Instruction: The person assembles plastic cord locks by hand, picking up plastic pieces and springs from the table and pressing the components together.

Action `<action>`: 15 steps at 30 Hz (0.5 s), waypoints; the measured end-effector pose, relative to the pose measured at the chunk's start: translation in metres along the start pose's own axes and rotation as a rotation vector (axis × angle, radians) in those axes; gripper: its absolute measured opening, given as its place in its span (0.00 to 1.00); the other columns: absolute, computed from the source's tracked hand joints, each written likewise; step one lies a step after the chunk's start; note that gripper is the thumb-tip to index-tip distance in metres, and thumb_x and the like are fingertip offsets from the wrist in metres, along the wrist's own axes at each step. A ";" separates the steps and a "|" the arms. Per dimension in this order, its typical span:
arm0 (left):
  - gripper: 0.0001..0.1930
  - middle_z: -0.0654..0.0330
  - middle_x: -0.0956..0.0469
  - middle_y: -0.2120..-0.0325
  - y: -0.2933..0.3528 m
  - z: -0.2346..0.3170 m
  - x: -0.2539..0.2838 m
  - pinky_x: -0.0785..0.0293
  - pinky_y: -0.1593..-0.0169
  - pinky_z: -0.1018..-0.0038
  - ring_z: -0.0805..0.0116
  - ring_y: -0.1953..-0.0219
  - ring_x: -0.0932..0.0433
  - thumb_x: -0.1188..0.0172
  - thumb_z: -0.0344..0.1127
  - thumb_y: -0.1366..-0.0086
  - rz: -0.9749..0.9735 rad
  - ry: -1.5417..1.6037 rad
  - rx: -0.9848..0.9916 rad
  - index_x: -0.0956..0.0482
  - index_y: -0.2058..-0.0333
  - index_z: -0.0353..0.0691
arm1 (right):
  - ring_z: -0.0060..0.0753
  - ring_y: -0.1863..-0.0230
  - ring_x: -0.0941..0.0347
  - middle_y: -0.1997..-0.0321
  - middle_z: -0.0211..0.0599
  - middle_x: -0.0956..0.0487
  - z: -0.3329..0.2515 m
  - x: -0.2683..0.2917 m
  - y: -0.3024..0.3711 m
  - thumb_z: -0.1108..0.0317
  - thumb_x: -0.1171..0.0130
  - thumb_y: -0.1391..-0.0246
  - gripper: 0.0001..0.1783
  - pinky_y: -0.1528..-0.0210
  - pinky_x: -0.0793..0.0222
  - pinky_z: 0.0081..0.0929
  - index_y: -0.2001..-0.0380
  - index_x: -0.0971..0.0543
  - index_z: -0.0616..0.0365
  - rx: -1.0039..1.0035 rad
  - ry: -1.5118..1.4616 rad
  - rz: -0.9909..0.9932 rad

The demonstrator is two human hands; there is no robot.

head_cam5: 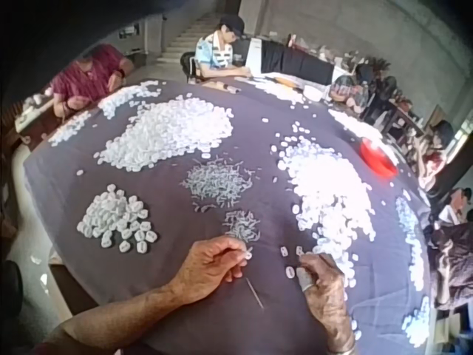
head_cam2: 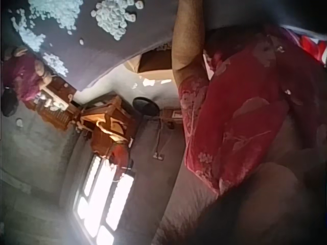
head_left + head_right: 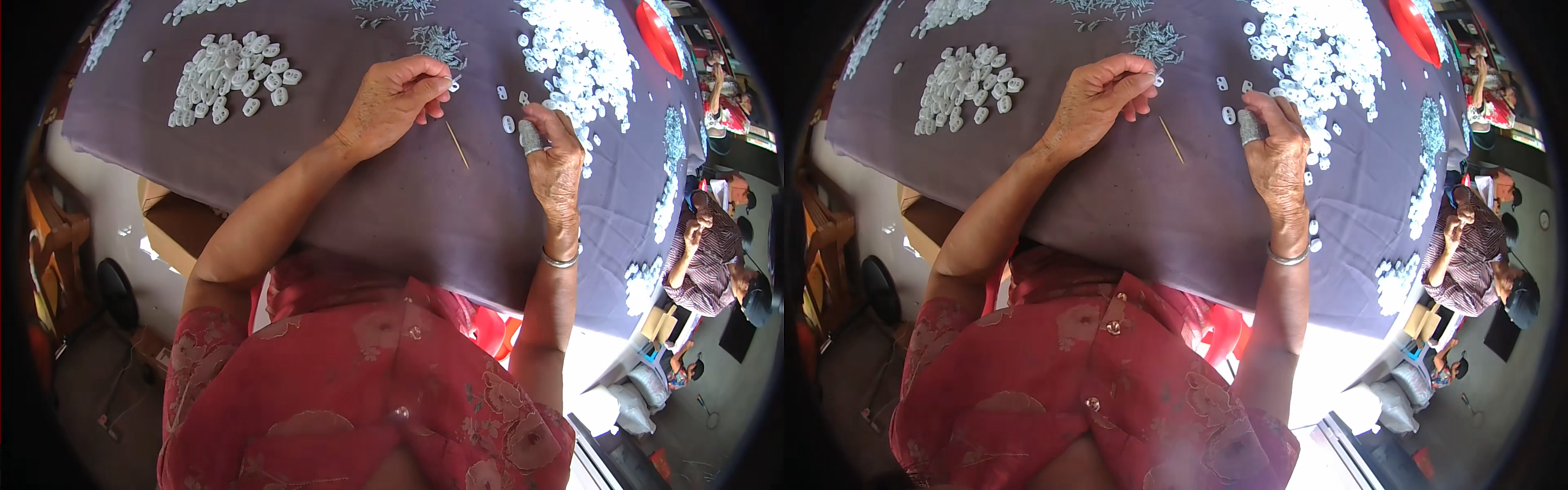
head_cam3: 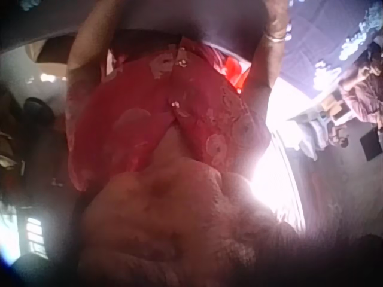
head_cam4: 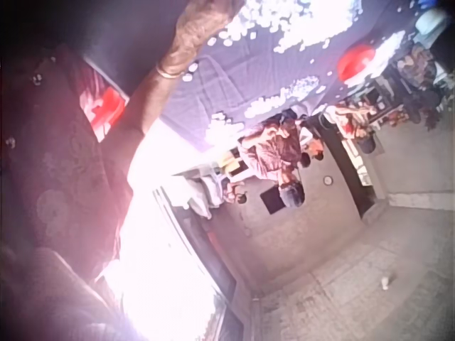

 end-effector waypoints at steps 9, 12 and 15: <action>0.10 0.62 0.23 0.72 0.002 0.001 0.000 0.29 0.72 0.83 0.78 0.74 0.26 0.46 0.35 0.34 0.010 0.019 -0.008 0.24 0.60 0.35 | 0.32 0.72 0.28 0.74 0.34 0.26 -0.014 -0.010 -0.004 0.77 0.36 0.58 0.08 0.68 0.32 0.28 0.71 0.24 0.59 0.104 0.226 -0.011; 0.08 0.64 0.24 0.73 0.002 0.001 0.000 0.29 0.72 0.83 0.79 0.75 0.26 0.46 0.35 0.35 0.030 0.034 -0.001 0.24 0.63 0.37 | 0.34 0.72 0.28 0.75 0.34 0.26 -0.017 -0.012 -0.003 0.78 0.37 0.58 0.09 0.68 0.32 0.30 0.71 0.24 0.59 0.145 0.253 -0.017; 0.09 0.64 0.24 0.73 0.002 0.000 -0.001 0.29 0.72 0.82 0.79 0.75 0.26 0.47 0.35 0.35 0.043 0.080 0.002 0.24 0.63 0.36 | 0.35 0.73 0.28 0.77 0.36 0.27 -0.019 -0.014 0.000 0.80 0.38 0.57 0.10 0.67 0.32 0.29 0.70 0.24 0.59 0.211 0.296 0.004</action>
Point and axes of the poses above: each hand's wrist, its own y-axis away from the middle knuckle, its own x-axis out of the back of the hand, z = x × y, the point moved 2 cm from there along -y, towards the middle knuckle
